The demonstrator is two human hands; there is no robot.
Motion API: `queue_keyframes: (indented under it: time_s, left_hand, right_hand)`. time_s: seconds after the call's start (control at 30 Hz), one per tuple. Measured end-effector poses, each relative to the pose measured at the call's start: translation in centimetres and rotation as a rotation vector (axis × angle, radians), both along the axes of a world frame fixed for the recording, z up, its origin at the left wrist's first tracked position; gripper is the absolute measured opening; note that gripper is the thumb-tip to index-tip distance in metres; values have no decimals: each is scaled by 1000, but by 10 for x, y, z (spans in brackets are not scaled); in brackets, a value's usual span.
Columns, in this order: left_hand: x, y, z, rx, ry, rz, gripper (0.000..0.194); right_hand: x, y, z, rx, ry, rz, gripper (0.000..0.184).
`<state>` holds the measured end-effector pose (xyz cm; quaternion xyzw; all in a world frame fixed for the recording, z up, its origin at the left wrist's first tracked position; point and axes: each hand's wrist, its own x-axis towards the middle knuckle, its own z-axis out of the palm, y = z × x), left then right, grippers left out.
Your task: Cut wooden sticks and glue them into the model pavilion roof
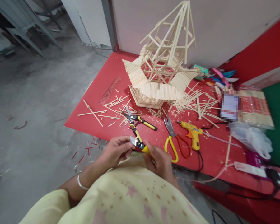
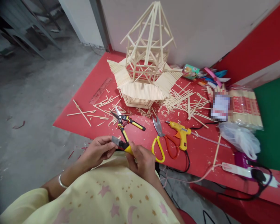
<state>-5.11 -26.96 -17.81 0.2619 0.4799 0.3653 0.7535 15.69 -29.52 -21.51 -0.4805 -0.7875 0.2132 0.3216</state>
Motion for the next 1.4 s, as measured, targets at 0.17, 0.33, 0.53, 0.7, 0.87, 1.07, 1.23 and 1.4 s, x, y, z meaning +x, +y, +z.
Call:
queue_keyframes:
  time_s: [0.17, 0.33, 0.53, 0.7, 0.87, 1.07, 1.23, 1.4]
  left_hand:
    - [-2, -3, 4, 36, 49, 27, 28]
    - [-7, -10, 12, 10, 57, -31, 30]
    - [-33, -27, 11, -19, 112, 42, 27]
    - [-35, -21, -8, -33, 45, 110, 26]
    - [-14, -1, -9, -55, -69, 172, 28]
    - [-9, 6, 0, -123, -145, 104, 27]
    - [-8, 5, -5, -109, -139, 68, 29]
    - [-5, 6, -6, -94, -154, 77, 28]
  right_hand:
    - [-2, -6, -2, 45, -36, -30, 54]
    - [1, -19, -12, 264, -156, -116, 66]
    - [16, -14, 4, 285, -139, -440, 50]
    - [7, -1, 23, 188, -43, -334, 47]
    - [-3, 7, 19, 134, 7, -104, 55]
    - [-4, 8, 6, 41, -53, 7, 56]
    - [-4, 7, 1, 18, -61, -1, 55]
    - [-4, 6, -2, 12, -92, 9, 53]
